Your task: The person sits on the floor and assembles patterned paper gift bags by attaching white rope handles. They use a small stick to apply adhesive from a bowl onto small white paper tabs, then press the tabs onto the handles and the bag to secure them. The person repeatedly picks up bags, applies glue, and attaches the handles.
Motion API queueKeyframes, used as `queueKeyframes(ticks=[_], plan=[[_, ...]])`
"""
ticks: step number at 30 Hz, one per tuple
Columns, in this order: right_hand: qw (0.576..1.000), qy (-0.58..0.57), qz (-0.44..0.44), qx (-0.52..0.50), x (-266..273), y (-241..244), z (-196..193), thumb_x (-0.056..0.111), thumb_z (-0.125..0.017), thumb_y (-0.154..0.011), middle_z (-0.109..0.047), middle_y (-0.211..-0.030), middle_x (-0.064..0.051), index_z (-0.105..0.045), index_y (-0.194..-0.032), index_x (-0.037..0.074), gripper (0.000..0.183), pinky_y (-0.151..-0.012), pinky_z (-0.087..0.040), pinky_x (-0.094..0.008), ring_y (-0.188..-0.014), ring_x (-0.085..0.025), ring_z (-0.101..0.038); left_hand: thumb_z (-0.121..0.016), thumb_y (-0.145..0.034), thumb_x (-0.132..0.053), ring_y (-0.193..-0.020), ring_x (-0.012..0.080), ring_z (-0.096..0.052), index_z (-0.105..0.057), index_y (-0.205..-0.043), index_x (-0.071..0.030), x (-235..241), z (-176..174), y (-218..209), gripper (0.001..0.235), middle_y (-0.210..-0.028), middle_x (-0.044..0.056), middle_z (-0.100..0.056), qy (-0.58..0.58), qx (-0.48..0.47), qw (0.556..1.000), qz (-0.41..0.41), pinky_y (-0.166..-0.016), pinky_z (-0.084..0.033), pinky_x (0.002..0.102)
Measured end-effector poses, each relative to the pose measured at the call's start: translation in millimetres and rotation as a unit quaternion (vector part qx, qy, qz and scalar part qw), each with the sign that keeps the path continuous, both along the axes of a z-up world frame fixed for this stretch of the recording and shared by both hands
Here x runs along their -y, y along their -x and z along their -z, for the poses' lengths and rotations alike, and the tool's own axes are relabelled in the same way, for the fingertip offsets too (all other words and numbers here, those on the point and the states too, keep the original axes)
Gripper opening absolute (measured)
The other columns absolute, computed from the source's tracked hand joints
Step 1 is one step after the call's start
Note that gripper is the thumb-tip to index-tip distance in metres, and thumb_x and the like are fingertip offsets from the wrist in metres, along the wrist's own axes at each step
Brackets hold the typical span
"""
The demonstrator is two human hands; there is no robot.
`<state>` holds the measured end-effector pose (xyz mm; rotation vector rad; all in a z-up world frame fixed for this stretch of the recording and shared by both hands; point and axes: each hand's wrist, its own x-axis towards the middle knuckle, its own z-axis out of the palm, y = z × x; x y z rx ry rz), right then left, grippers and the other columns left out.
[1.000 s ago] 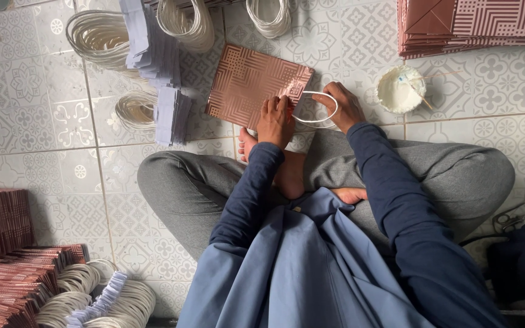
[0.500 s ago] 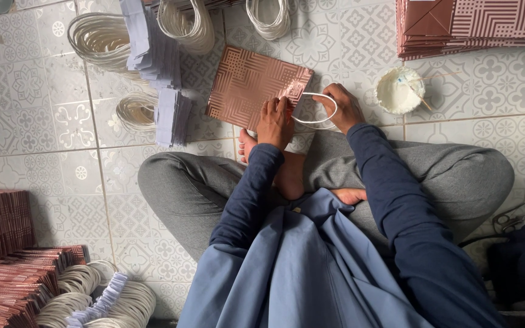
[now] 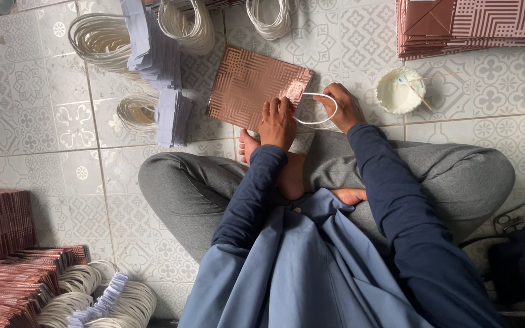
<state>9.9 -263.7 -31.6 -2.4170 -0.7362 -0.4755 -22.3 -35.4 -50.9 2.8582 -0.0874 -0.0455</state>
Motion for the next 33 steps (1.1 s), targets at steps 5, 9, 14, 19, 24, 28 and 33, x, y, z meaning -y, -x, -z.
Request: queueKeyframes(ticks=[5,9,14,19,24,28,33], plan=[[1.000,-0.005,0.000,-0.010,1.1,-1.7,7.1,0.005,-0.068,-0.101,-0.055,-0.092,-0.005,-0.078,-0.105,0.016,0.015,-0.069,-0.055,-0.039,-0.085,-0.028,-0.062,-0.067,-0.082,-0.029,-0.136,0.0371,-0.043,-0.043,-0.140,-0.017,3.2,-34.4,8.1,0.064,-0.131,0.007,-0.046,0.002,-0.005,1.000,0.002,-0.090,-0.061,0.059],[1.000,-0.009,-0.004,-0.016,3.9,-2.2,10.2,0.007,-0.068,-0.102,-0.056,-0.093,-0.005,-0.079,-0.106,0.016,0.015,-0.071,-0.056,-0.039,-0.086,-0.028,-0.063,-0.064,-0.084,-0.026,-0.138,0.0375,-0.042,-0.042,-0.141,-0.016,6.5,-34.3,9.9,0.061,-0.131,0.008,-0.045,-0.005,-0.007,1.000,-0.005,-0.090,-0.061,0.059],[1.000,-0.008,0.004,-0.020,1.6,-1.2,10.2,0.008,-0.067,-0.103,-0.056,-0.094,-0.005,-0.079,-0.106,0.017,0.014,-0.073,-0.056,-0.038,-0.088,-0.028,-0.063,-0.061,-0.085,-0.025,-0.137,0.0367,-0.042,-0.043,-0.138,-0.016,6.7,-25.3,7.9,0.057,-0.130,0.007,-0.045,-0.007,0.001,1.000,-0.010,-0.090,-0.060,0.059],[1.000,-0.009,0.006,-0.022,0.5,-1.8,10.1,0.008,-0.067,-0.103,-0.056,-0.093,-0.005,-0.078,-0.105,0.016,0.014,-0.072,-0.055,-0.039,-0.087,-0.029,-0.063,-0.062,-0.086,-0.025,-0.138,0.0365,-0.042,-0.043,-0.139,-0.016,8.6,-41.5,10.7,0.058,-0.131,0.008,-0.046,-0.014,0.000,1.000,-0.012,-0.091,-0.060,0.059],[0.998,-0.034,0.006,-0.044,0.2,-2.1,8.3,0.010,-0.067,-0.104,-0.058,-0.093,-0.007,-0.079,-0.104,0.014,0.012,-0.073,-0.055,-0.040,-0.087,-0.030,-0.063,-0.067,-0.082,-0.026,-0.134,0.0341,-0.046,-0.045,-0.137,-0.017,9.5,-43.6,10.1,0.060,-0.126,0.006,-0.047,-0.030,0.020,0.999,-0.016,-0.089,-0.062,0.056],[0.998,-0.040,0.008,-0.040,-0.6,-2.2,9.1,0.010,-0.067,-0.105,-0.058,-0.093,-0.006,-0.079,-0.103,0.014,0.013,-0.072,-0.055,-0.039,-0.086,-0.029,-0.063,-0.066,-0.083,-0.027,-0.134,0.0347,-0.046,-0.045,-0.137,-0.017,9.9,-49.7,12.0,0.059,-0.127,0.007,-0.048,-0.034,0.023,0.999,-0.015,-0.088,-0.062,0.056],[0.997,-0.048,0.007,-0.054,-0.3,-0.3,2.7,0.010,-0.066,-0.105,-0.059,-0.092,-0.008,-0.079,-0.104,0.012,0.014,-0.073,-0.055,-0.039,-0.087,-0.030,-0.063,-0.066,-0.082,-0.026,-0.133,0.0335,-0.048,-0.047,-0.135,-0.018,11.9,-42.0,10.6,0.057,-0.125,0.006,-0.048,-0.041,0.037,0.998,-0.026,-0.087,-0.062,0.054]])
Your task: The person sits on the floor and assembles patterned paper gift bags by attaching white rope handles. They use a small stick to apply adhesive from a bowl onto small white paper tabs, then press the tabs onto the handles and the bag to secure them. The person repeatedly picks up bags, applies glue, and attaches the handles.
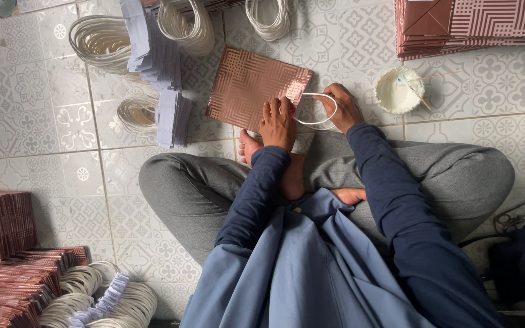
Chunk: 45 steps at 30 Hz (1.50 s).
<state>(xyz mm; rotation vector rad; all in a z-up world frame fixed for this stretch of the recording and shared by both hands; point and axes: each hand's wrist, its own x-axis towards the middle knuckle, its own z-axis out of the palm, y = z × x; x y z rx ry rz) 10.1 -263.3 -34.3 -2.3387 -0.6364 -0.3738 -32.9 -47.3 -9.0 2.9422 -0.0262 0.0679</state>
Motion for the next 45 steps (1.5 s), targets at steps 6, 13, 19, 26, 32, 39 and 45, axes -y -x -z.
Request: queueKeyframes(ticks=[6,13,19,26,32,39,45], plan=[[1.000,0.020,0.009,0.005,-0.7,-0.9,5.1,0.013,-0.068,-0.104,-0.059,-0.094,-0.006,-0.079,-0.105,0.015,0.012,-0.074,-0.056,-0.039,-0.088,-0.027,-0.063,-0.067,-0.082,-0.027,-0.133,0.0338,-0.048,-0.048,-0.134,-0.018,1.0,-11.5,3.0,0.056,-0.125,0.005,-0.048,-0.007,0.010,1.000,-0.003,-0.088,-0.062,0.054],[0.998,-0.040,-0.006,-0.046,-5.9,0.3,-20.6,0.006,-0.064,-0.104,-0.062,-0.095,-0.012,-0.080,-0.111,0.010,0.018,-0.077,-0.056,-0.043,-0.089,-0.035,-0.064,-0.073,-0.082,-0.028,-0.134,0.0358,-0.047,-0.048,-0.135,-0.017,1.9,0.2,1.9,0.060,-0.128,0.007,-0.049,0.001,0.004,1.000,-0.008,-0.089,-0.062,0.055],[0.993,-0.071,-0.016,-0.094,9.7,-4.9,-11.3,0.017,-0.066,-0.106,-0.067,-0.099,-0.009,-0.079,-0.123,0.013,0.022,-0.082,-0.056,-0.044,-0.093,-0.033,-0.066,-0.070,-0.083,-0.032,-0.137,0.0361,-0.044,-0.047,-0.140,-0.016,1.1,12.2,2.8,0.063,-0.131,0.008,-0.045,-0.021,0.024,0.999,0.006,-0.090,-0.061,0.056],[0.983,-0.102,-0.036,-0.148,26.7,-3.8,-37.3,-0.008,-0.058,-0.095,-0.075,-0.102,-0.019,-0.077,-0.127,0.008,0.041,-0.086,-0.056,-0.051,-0.098,-0.043,-0.069,-0.055,-0.096,-0.031,-0.138,0.0418,-0.043,-0.049,-0.144,-0.013,3.4,30.7,6.8,0.052,-0.138,0.015,-0.043,-0.063,0.088,0.994,0.020,-0.087,-0.059,0.052],[0.990,-0.111,-0.021,-0.087,-4.0,-4.5,-68.6,-0.007,-0.056,-0.095,-0.076,-0.112,-0.013,-0.074,-0.134,0.010,0.046,-0.091,-0.056,-0.043,-0.104,-0.032,-0.071,-0.054,-0.094,-0.032,-0.146,0.0503,-0.031,-0.036,-0.155,-0.006,5.1,36.9,11.3,0.069,-0.154,0.022,-0.032,-0.052,0.027,0.998,0.031,-0.100,-0.047,0.058],[0.957,-0.185,-0.180,-0.132,-110.3,-19.6,-73.3,0.018,-0.055,-0.110,-0.066,-0.139,-0.018,-0.053,-0.154,0.011,0.045,-0.105,-0.052,-0.048,-0.126,-0.036,-0.062,-0.049,-0.098,-0.063,-0.155,0.0475,-0.004,-0.035,-0.158,-0.013,-6.6,-2.7,12.5,0.080,-0.168,0.018,-0.016,-0.047,-0.172,0.981,0.083,-0.115,-0.026,0.054],[0.950,-0.139,-0.222,-0.168,-125.1,-32.6,-64.6,0.030,-0.041,-0.115,-0.057,-0.150,-0.018,-0.046,-0.158,0.009,0.049,-0.118,-0.039,-0.050,-0.144,-0.036,-0.045,-0.045,-0.103,-0.054,-0.157,0.0413,-0.001,-0.037,-0.156,-0.022,-21.5,21.7,18.6,0.063,-0.167,0.010,-0.017,0.020,-0.177,0.978,0.113,-0.120,-0.022,0.052]])
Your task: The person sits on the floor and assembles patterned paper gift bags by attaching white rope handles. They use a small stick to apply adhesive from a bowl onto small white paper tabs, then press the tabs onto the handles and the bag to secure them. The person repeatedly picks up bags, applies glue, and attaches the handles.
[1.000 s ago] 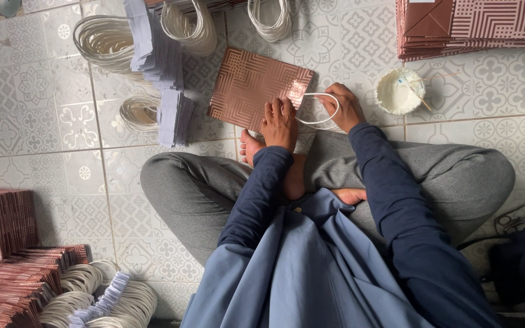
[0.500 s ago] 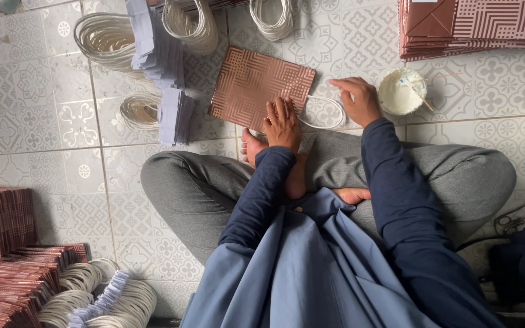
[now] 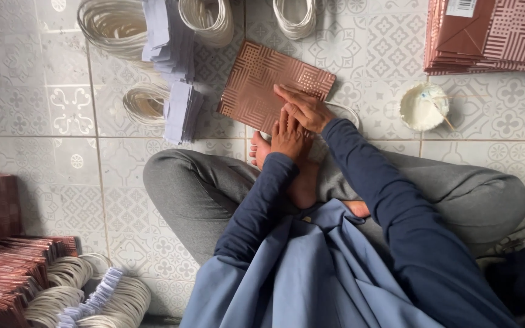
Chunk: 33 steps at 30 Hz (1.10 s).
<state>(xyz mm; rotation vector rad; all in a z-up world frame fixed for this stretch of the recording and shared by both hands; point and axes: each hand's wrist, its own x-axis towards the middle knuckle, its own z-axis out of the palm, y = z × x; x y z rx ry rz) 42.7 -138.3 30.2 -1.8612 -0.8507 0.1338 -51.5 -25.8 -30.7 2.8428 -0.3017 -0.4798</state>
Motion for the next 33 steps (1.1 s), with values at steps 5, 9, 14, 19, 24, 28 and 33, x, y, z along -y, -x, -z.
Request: queueKeyframes(ticks=[5,9,14,19,24,28,33], plan=[[0.991,0.071,-0.014,0.109,1.2,-5.6,29.4,0.032,-0.040,-0.114,-0.053,-0.155,-0.010,-0.044,-0.160,0.012,0.050,-0.121,-0.036,-0.046,-0.147,-0.031,-0.043,-0.041,-0.101,-0.034,-0.155,0.0469,-0.012,-0.043,-0.151,-0.011,9.9,52.5,43.7,0.055,-0.165,0.020,-0.024,-0.032,0.102,0.994,-0.010,-0.116,-0.027,0.057],[0.960,0.138,-0.025,0.242,-6.3,-1.6,30.2,0.036,-0.045,-0.113,-0.052,-0.157,-0.012,-0.048,-0.157,0.010,0.052,-0.122,-0.034,-0.044,-0.147,-0.032,-0.044,-0.042,-0.099,-0.027,-0.154,0.0516,-0.016,-0.042,-0.151,-0.002,9.8,57.4,65.8,0.058,-0.164,0.027,-0.025,-0.032,0.154,0.988,0.003,-0.120,-0.020,0.063],[0.927,0.220,-0.042,0.301,-10.3,2.4,25.2,0.043,-0.039,-0.113,-0.043,-0.164,-0.013,-0.042,-0.161,0.015,0.056,-0.126,-0.025,-0.049,-0.151,-0.033,-0.038,-0.042,-0.101,-0.039,-0.151,0.0509,-0.023,-0.044,-0.149,-0.001,8.7,57.4,75.7,0.061,-0.162,0.030,-0.028,-0.032,0.124,0.991,0.025,-0.124,-0.010,0.066],[0.898,0.265,-0.044,0.348,-14.5,0.9,21.1,0.052,-0.033,-0.111,-0.034,-0.169,-0.012,-0.038,-0.163,0.024,0.058,-0.126,-0.021,-0.054,-0.155,-0.034,-0.031,-0.046,-0.101,-0.041,-0.142,0.0473,-0.041,-0.047,-0.146,0.002,6.0,6.0,72.2,0.062,-0.155,0.032,-0.039,-0.019,0.087,0.996,0.028,-0.125,-0.010,0.064],[0.883,0.284,-0.032,0.373,-17.6,1.4,26.6,0.055,-0.035,-0.111,-0.033,-0.170,-0.010,-0.040,-0.163,0.029,0.058,-0.125,-0.021,-0.056,-0.155,-0.033,-0.030,-0.053,-0.094,-0.060,-0.123,0.0356,-0.060,-0.068,-0.121,-0.008,1.7,-21.4,73.6,0.061,-0.134,0.024,-0.063,0.061,0.059,0.996,0.006,-0.120,-0.015,0.066],[0.879,0.284,-0.027,0.382,-19.1,0.8,31.5,0.055,-0.035,-0.110,-0.033,-0.170,-0.009,-0.040,-0.163,0.033,0.057,-0.123,-0.022,-0.059,-0.155,-0.033,-0.031,-0.052,-0.095,-0.041,-0.115,0.0339,-0.063,-0.064,-0.111,-0.017,1.7,4.2,66.4,0.031,-0.115,0.014,-0.066,0.084,0.099,0.991,-0.003,-0.116,-0.023,0.066],[0.869,0.281,-0.012,0.406,-21.3,2.1,38.1,0.056,-0.032,-0.110,-0.034,-0.170,-0.008,-0.038,-0.162,0.037,0.056,-0.121,-0.024,-0.060,-0.154,-0.033,-0.033,-0.047,-0.102,-0.024,-0.128,0.0288,-0.051,-0.064,-0.110,-0.010,-0.3,35.7,68.4,0.024,-0.118,0.010,-0.060,0.036,0.200,0.979,0.022,-0.121,-0.025,0.052]])
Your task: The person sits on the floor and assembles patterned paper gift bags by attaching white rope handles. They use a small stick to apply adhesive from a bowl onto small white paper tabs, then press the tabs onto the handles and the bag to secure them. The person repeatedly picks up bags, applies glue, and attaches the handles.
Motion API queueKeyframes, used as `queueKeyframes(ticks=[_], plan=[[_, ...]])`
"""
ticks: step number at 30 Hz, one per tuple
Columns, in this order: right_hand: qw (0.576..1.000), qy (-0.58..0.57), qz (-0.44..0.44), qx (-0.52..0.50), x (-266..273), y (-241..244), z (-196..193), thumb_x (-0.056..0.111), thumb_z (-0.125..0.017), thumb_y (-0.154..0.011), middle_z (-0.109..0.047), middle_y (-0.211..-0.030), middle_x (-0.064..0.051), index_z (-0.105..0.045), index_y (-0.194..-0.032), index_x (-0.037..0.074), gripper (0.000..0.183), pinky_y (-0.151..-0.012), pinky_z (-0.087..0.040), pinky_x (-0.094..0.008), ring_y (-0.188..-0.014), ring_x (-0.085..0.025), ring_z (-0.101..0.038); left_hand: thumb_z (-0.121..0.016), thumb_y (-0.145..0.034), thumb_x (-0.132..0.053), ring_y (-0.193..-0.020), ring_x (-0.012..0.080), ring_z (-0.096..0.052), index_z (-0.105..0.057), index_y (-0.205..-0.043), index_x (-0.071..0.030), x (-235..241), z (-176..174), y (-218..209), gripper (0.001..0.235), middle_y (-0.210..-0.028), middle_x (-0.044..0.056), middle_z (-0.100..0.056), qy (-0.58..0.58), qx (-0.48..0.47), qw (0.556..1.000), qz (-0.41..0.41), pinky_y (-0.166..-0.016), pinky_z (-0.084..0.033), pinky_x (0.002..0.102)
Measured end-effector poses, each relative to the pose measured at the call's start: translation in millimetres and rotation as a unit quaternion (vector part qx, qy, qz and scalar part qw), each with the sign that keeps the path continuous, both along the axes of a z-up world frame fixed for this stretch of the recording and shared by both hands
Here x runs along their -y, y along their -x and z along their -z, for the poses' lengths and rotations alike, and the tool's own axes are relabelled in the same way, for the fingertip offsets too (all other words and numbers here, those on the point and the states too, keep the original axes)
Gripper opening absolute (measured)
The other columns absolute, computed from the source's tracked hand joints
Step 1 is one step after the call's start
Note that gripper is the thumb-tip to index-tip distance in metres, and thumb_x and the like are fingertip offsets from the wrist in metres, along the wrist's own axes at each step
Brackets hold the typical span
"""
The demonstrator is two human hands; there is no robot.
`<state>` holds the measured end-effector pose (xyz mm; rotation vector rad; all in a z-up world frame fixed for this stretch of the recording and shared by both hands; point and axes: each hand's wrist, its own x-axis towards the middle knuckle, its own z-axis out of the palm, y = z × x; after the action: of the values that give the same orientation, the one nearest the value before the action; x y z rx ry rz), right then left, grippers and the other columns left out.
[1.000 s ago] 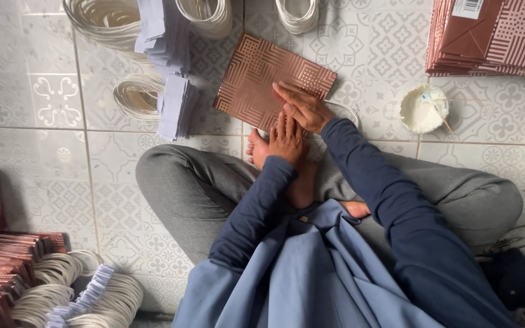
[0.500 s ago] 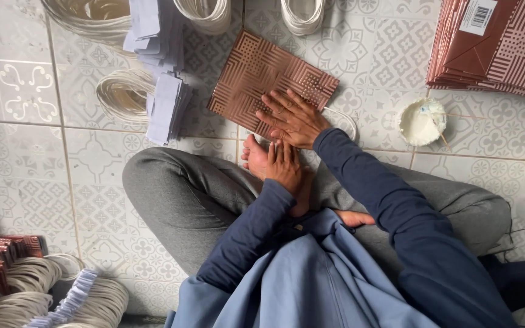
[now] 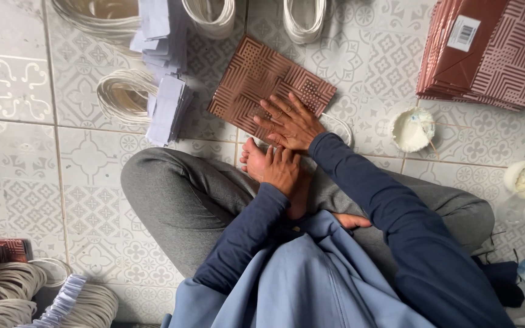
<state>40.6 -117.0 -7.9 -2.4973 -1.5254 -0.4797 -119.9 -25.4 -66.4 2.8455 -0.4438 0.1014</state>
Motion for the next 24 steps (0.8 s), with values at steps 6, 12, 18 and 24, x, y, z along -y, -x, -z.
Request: queueKeyframes(ticks=[6,12,18,24], plan=[[0.991,0.024,-0.006,-0.128,3.4,6.0,-11.9,0.050,-0.034,-0.111,-0.027,-0.172,-0.005,-0.036,-0.163,0.033,0.055,-0.123,-0.014,-0.061,-0.156,-0.032,-0.026,-0.047,-0.096,-0.032,-0.121,0.0421,-0.054,-0.063,-0.112,-0.013,10.0,38.1,-1.3,0.029,-0.115,0.017,-0.052,0.013,0.061,0.998,0.006,-0.121,-0.014,0.066],[0.834,-0.352,0.024,-0.424,3.7,-21.1,-7.9,0.017,-0.056,-0.111,-0.048,-0.157,-0.012,-0.054,-0.152,0.009,0.042,-0.115,-0.043,-0.053,-0.138,-0.035,-0.051,-0.042,-0.095,-0.033,-0.121,0.0458,-0.050,-0.067,-0.113,-0.013,21.4,77.4,-8.7,0.037,-0.107,0.012,-0.045,0.038,-0.032,0.999,0.009,-0.116,-0.009,0.072],[0.981,-0.043,0.150,-0.113,25.5,-29.1,2.3,0.042,-0.047,-0.114,-0.037,-0.166,-0.010,-0.037,-0.166,0.026,0.055,-0.120,-0.020,-0.063,-0.151,-0.037,-0.032,-0.044,-0.097,-0.032,-0.112,0.0350,-0.052,-0.068,-0.103,-0.013,16.9,61.7,-9.8,0.031,-0.106,0.011,-0.048,-0.008,0.060,0.998,-0.007,-0.115,-0.024,0.056],[0.974,0.053,0.162,-0.148,16.2,-17.6,-34.2,0.037,-0.043,-0.117,-0.027,-0.171,-0.013,-0.032,-0.167,0.022,0.053,-0.124,-0.012,-0.066,-0.157,-0.037,-0.021,-0.052,-0.091,-0.028,-0.133,0.0320,-0.055,-0.066,-0.130,-0.017,10.2,-44.9,-15.9,0.044,-0.150,0.013,-0.054,-0.006,0.077,0.994,-0.075,-0.112,-0.039,0.055]])
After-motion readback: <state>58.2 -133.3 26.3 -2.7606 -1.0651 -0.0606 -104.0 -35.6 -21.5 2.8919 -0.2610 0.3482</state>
